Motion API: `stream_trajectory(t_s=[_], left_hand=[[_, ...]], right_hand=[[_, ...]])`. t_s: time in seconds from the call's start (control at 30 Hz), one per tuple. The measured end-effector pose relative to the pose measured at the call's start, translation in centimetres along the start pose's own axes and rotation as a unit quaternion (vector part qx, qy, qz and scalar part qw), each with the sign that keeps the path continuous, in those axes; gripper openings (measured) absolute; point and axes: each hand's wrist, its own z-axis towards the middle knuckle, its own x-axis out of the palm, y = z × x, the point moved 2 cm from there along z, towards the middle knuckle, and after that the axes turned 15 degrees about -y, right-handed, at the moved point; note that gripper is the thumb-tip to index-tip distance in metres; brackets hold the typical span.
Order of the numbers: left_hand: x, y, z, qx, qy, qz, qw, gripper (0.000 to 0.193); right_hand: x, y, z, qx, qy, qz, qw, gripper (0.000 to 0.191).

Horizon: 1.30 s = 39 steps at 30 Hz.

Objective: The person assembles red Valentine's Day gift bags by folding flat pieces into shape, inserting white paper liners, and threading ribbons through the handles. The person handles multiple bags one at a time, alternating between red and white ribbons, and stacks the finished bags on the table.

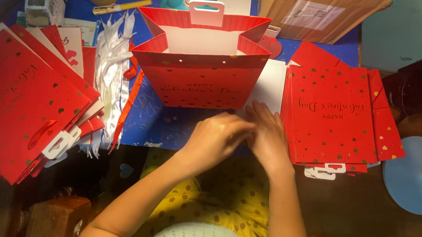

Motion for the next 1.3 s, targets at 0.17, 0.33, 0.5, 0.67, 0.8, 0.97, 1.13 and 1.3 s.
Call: stream_trajectory(t_s=[0.17, 0.33, 0.5, 0.67, 0.8, 0.97, 1.13, 1.3], left_hand=[[4.0, 5.5, -1.6, -0.036, -0.058, -0.007, 0.998, 0.044], [4.6, 7.1, -2.2, -0.098, -0.046, -0.001, 0.994, 0.044], [4.7, 7.1, -1.7, -0.140, -0.053, -0.048, 0.988, 0.044], [6.7, 8.0, -1.1, -0.404, -0.015, -0.386, 0.829, 0.046], [7.3, 8.3, -0.7, -0.436, -0.015, -0.398, 0.807, 0.054], [6.2, 7.4, -1.4, -0.359, -0.048, -0.304, 0.881, 0.059], [3.3, 2.5, -1.1, -0.269, -0.052, -0.279, 0.920, 0.051], [-3.6, -2.7, 1.6, 0.092, -0.181, -0.018, 0.979, 0.038]], right_hand=[[-0.9, 0.3, 0.3, 0.015, -0.003, 0.058, 0.998, 0.053], [-1.9, 1.0, 0.8, 0.051, -0.013, 0.089, 0.995, 0.030], [-3.3, 2.2, 1.0, 0.079, -0.077, 0.079, 0.991, 0.020], [-5.7, 4.4, -0.2, 0.057, -0.115, 0.061, 0.990, 0.019], [-6.6, 5.5, -1.5, 0.059, -0.101, 0.096, 0.989, 0.020], [-7.0, 1.9, -2.1, 0.149, -0.168, 0.106, 0.969, 0.042], [-5.9, -1.3, -2.9, 0.322, -0.201, 0.406, 0.831, 0.044], [-9.4, -0.5, -2.4, 0.227, -0.378, 0.403, 0.802, 0.007]])
